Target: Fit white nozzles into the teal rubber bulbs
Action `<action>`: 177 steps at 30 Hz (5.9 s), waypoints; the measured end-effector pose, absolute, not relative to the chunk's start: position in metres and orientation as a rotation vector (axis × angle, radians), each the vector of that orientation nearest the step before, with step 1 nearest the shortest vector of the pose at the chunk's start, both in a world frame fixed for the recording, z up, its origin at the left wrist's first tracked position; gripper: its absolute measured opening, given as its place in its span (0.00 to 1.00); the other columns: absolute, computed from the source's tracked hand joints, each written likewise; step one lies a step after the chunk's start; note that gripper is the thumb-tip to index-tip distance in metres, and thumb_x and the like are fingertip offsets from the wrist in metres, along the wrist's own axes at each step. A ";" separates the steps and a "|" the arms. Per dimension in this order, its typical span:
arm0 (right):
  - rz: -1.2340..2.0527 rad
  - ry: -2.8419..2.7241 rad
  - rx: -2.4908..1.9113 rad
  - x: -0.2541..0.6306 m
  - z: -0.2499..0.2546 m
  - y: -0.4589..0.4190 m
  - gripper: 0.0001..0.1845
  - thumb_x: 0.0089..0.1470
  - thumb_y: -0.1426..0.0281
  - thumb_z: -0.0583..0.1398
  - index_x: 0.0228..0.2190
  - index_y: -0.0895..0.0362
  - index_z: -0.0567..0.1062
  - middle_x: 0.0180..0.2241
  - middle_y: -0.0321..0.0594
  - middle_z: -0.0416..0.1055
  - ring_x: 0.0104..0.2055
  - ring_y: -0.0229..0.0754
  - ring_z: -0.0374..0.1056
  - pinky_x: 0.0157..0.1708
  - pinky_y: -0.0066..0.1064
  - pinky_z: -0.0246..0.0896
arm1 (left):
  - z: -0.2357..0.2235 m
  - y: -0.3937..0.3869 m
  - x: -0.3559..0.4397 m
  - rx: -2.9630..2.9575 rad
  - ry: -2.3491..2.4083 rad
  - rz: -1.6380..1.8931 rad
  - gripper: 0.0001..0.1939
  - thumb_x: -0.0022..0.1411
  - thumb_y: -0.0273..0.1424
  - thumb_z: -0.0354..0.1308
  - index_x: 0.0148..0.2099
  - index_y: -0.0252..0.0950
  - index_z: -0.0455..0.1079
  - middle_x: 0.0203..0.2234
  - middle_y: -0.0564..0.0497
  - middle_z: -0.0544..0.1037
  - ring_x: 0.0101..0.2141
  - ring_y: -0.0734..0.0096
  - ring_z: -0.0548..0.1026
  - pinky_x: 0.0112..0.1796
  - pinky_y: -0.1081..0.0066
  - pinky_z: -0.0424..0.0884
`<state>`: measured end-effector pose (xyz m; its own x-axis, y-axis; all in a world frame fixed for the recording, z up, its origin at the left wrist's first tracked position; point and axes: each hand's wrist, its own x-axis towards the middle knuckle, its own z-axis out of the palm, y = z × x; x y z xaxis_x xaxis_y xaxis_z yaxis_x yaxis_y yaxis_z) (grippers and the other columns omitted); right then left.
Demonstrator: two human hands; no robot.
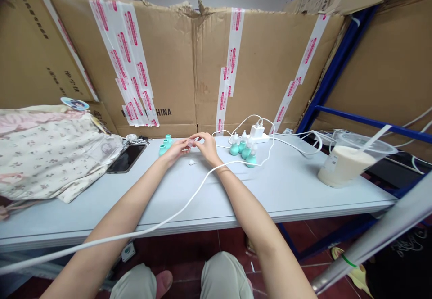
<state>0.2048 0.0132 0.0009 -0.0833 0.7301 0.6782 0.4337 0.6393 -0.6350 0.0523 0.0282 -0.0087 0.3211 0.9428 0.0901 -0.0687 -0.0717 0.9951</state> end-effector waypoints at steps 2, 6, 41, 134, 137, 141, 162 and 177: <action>0.255 -1.744 -0.961 0.207 0.000 0.014 0.08 0.52 0.65 0.59 0.29 0.53 0.78 0.34 0.37 0.76 0.36 0.40 0.66 0.41 0.33 0.57 | -0.010 0.029 0.053 1.328 0.848 1.037 0.12 0.54 0.37 0.58 0.38 0.35 0.70 0.31 0.50 0.74 0.26 0.79 0.66 0.34 0.74 0.63; 0.218 -1.768 -0.951 0.208 -0.001 0.016 0.07 0.52 0.66 0.60 0.27 0.53 0.78 0.33 0.38 0.75 0.36 0.40 0.65 0.40 0.33 0.57 | -0.009 0.030 0.053 1.290 0.835 1.047 0.11 0.52 0.36 0.56 0.36 0.34 0.70 0.28 0.51 0.74 0.25 0.78 0.66 0.33 0.74 0.63; 0.427 -1.757 -0.926 0.206 -0.001 0.016 0.11 0.44 0.68 0.65 0.33 0.53 0.78 0.39 0.39 0.73 0.40 0.41 0.65 0.39 0.32 0.58 | -0.001 0.026 0.044 1.536 0.911 1.009 0.20 0.46 0.44 0.64 0.36 0.35 0.75 0.30 0.50 0.75 0.28 0.77 0.65 0.32 0.73 0.60; -0.212 -2.147 -0.941 0.213 0.003 0.009 0.09 0.56 0.64 0.58 0.35 0.53 0.77 0.42 0.39 0.74 0.44 0.44 0.62 0.42 0.38 0.49 | -0.010 0.040 0.023 1.501 0.784 0.871 0.20 0.47 0.39 0.66 0.40 0.32 0.75 0.34 0.47 0.75 0.34 0.74 0.67 0.39 0.72 0.61; -0.210 -2.154 -0.943 0.213 0.001 0.011 0.10 0.57 0.64 0.56 0.36 0.52 0.77 0.42 0.39 0.73 0.45 0.45 0.62 0.44 0.39 0.48 | -0.011 0.041 0.025 1.421 0.765 0.910 0.17 0.46 0.37 0.67 0.37 0.31 0.76 0.31 0.49 0.74 0.32 0.76 0.66 0.39 0.72 0.61; -0.241 -2.121 -0.949 0.211 -0.002 0.010 0.10 0.58 0.64 0.56 0.36 0.50 0.77 0.44 0.39 0.72 0.47 0.46 0.60 0.48 0.42 0.45 | -0.008 0.038 0.030 1.388 0.734 0.920 0.13 0.47 0.33 0.66 0.36 0.30 0.75 0.29 0.50 0.73 0.30 0.77 0.65 0.38 0.72 0.61; -0.079 -1.962 -0.877 0.205 -0.002 0.009 0.07 0.55 0.69 0.57 0.35 0.54 0.75 0.43 0.41 0.70 0.47 0.44 0.62 0.48 0.38 0.54 | 0.003 0.026 0.039 1.380 0.648 0.895 0.09 0.53 0.33 0.60 0.33 0.31 0.70 0.22 0.54 0.63 0.22 0.79 0.58 0.27 0.74 0.56; -0.020 -1.957 -0.786 0.206 -0.002 0.010 0.06 0.55 0.68 0.57 0.33 0.54 0.74 0.41 0.44 0.69 0.46 0.43 0.63 0.48 0.38 0.59 | -0.009 0.036 0.039 1.434 0.642 0.926 0.22 0.53 0.48 0.58 0.27 0.33 0.66 0.20 0.54 0.62 0.22 0.78 0.57 0.27 0.73 0.54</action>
<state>0.2064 0.0102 -0.0023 -0.3023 0.5148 0.8023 0.5313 0.7898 -0.3066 0.0395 0.0359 -0.0088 0.5229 0.8376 0.1581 -0.1451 -0.0952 0.9848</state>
